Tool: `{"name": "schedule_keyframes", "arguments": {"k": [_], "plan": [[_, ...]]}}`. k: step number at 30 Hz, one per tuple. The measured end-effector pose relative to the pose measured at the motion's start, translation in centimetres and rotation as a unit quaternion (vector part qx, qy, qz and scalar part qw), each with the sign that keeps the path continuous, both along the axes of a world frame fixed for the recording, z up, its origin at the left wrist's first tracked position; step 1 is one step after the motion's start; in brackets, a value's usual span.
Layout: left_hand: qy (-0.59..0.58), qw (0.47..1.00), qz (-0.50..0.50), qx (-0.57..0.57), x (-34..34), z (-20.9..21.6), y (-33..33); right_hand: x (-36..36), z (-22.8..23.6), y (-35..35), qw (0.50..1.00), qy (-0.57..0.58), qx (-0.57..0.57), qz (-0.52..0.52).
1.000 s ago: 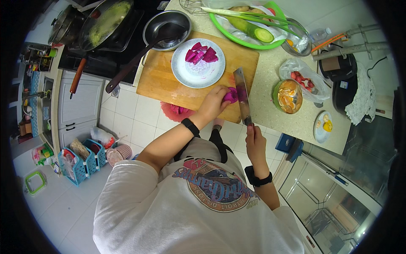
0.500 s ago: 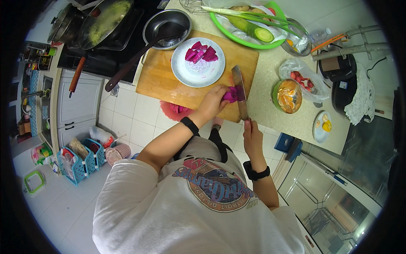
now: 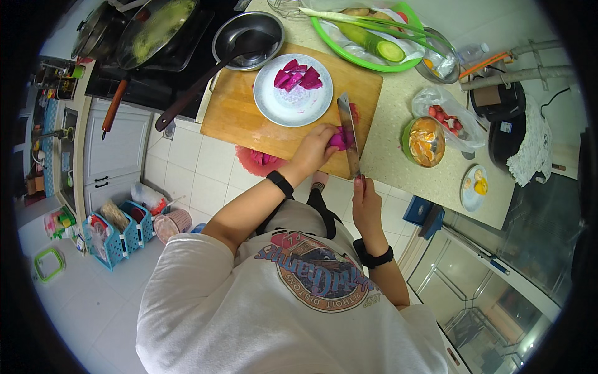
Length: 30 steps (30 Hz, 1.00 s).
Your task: The person stirs vegetables in a wok, then peels and slices a purple sweet potato on a cutting board. They wash the potato pieces under running water, slice them further, and place them on a plate alongside other prepared ingredients.
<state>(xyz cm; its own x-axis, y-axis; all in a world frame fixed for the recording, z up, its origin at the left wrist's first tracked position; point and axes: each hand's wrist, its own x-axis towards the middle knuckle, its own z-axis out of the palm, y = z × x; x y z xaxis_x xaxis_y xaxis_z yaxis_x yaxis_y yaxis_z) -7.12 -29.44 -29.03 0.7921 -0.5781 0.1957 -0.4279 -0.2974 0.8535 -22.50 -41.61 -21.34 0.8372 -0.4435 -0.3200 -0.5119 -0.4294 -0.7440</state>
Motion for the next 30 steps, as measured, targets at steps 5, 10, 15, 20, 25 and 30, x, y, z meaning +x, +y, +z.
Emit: {"name": "schedule_keyframes", "arguments": {"k": [5, 10, 15, 20, 25, 30], "plan": [[-0.031, 1.000, -0.003, -0.004, 0.2, -0.1, -0.1, 0.7, -1.1, 0.0, 0.999, 0.027, -0.028, 0.018], [-0.004, 1.000, -0.003, -0.012, 0.0, 0.1, 0.1, 0.5, 0.2, -0.2, 1.000, 0.028, 0.003, 0.002], [0.033, 0.999, 0.011, -0.017, -0.3, 0.1, 0.2, -0.1, 1.6, 0.3, 0.999, -0.015, -0.028, -0.003], [0.036, 0.999, 0.011, -0.022, -0.4, -0.2, 0.2, 0.1, 1.7, 0.4, 1.000, 0.013, 0.009, 0.007], [0.054, 0.998, 0.012, -0.035, -0.4, -0.5, 0.3, 0.5, -0.3, 0.8, 1.000, 0.012, -0.009, 0.026], [0.041, 0.999, 0.009, -0.008, -0.3, -0.4, 0.4, 0.4, -1.5, 0.6, 0.999, 0.039, 0.014, 0.014]]}}
